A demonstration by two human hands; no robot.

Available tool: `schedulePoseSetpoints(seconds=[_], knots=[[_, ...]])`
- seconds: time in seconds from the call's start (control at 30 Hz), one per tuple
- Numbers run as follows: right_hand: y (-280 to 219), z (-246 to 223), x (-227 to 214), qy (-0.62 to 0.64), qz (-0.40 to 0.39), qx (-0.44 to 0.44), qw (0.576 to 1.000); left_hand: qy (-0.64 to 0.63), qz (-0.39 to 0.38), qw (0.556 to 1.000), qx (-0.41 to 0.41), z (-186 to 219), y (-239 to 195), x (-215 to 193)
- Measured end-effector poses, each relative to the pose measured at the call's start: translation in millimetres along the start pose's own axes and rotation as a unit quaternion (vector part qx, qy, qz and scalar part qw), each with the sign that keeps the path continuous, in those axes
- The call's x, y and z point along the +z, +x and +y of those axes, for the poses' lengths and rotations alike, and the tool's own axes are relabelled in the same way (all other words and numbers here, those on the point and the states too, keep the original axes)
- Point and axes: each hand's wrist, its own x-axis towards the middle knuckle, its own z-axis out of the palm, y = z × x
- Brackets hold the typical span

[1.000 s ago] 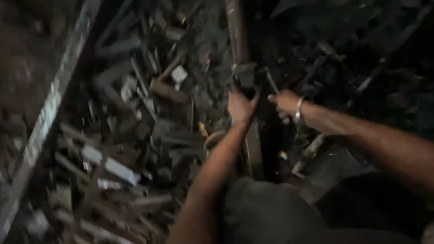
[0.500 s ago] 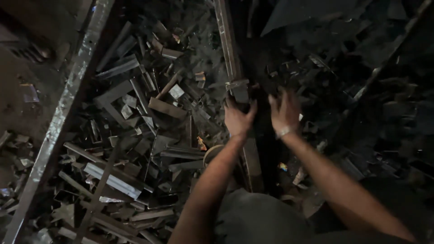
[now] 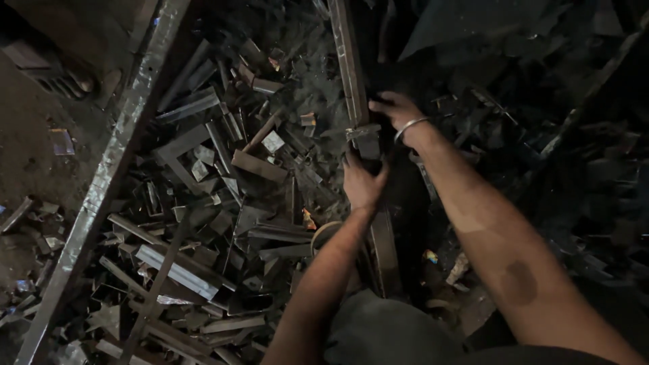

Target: Tightening a bolt on a metal bracket or hinge attached to a long metal beam using a wrench.

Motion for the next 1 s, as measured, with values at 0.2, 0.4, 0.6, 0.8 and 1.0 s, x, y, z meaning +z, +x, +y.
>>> schedulePoseSetpoints(seconds=[0.2,0.4,0.6,0.8,1.0], knots=[[14.7,-13.9,8.7,-0.079,-0.008,-0.071,0.994,-0.010,-0.025,1.000,-0.005,8.1,2.2,-9.9],[-14.7,-28.5,6.6,-0.154,-0.032,-0.030,0.987,-0.004,-0.008,1.000,-0.001,22.8,1.0,-17.2],[7.1,-16.6,5.4,-0.167,0.020,-0.110,0.980,-0.010,0.014,0.999,0.027,1.4,-0.4,2.2],[-11.0,-31.6,8.4,-0.247,-0.022,-0.062,0.967,0.043,0.018,0.999,0.022,-13.9,0.9,15.3],[-27.4,-29.5,8.9,-0.312,-0.028,-0.126,0.941,0.084,0.045,0.993,0.067,-54.2,1.8,42.2]])
